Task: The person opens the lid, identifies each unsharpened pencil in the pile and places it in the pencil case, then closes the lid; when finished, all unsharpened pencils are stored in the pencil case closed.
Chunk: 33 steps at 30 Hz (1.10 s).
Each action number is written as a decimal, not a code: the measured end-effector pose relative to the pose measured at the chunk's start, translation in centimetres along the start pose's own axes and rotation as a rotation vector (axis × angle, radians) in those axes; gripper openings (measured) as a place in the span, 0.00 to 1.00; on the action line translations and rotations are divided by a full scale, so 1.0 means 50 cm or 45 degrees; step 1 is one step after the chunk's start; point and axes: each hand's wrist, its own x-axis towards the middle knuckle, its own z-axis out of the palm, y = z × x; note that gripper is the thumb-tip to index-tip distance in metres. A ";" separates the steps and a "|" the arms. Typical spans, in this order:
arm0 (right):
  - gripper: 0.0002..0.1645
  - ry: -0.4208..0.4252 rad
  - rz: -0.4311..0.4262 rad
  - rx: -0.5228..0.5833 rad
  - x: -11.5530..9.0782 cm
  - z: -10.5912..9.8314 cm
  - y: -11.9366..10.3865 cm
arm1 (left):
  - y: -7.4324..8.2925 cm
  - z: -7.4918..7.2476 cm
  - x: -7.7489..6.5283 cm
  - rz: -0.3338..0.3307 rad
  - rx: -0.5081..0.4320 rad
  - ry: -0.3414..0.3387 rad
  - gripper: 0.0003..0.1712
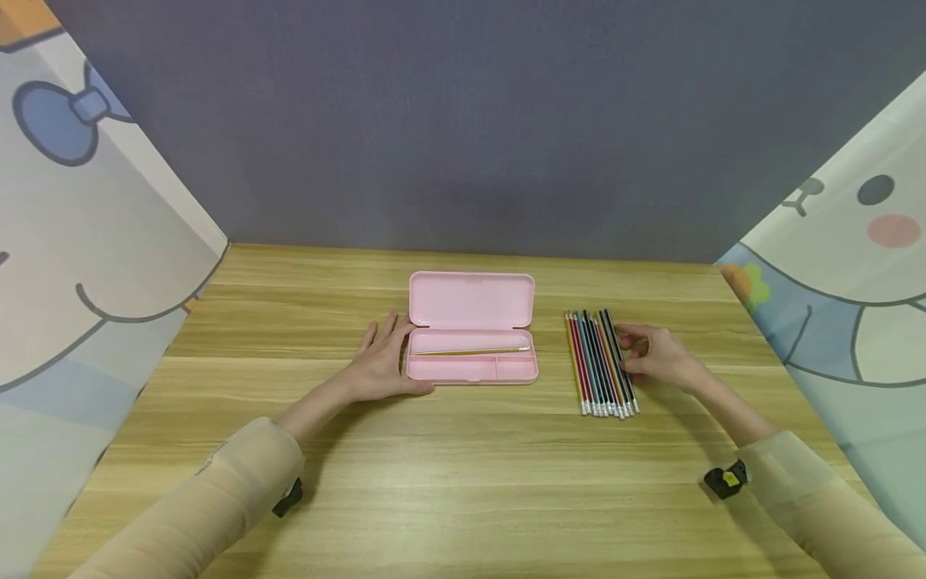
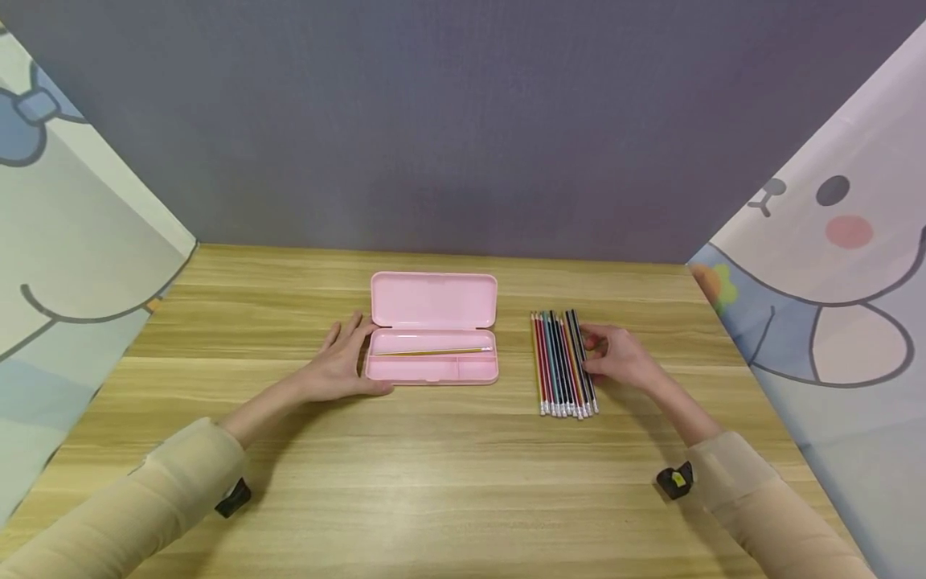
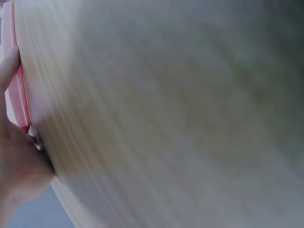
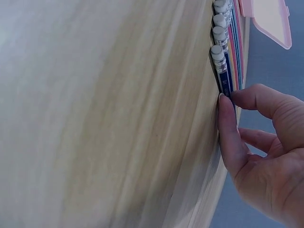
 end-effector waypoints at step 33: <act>0.47 -0.018 0.056 0.031 -0.005 -0.003 -0.021 | -0.003 0.005 -0.003 -0.002 0.006 0.008 0.58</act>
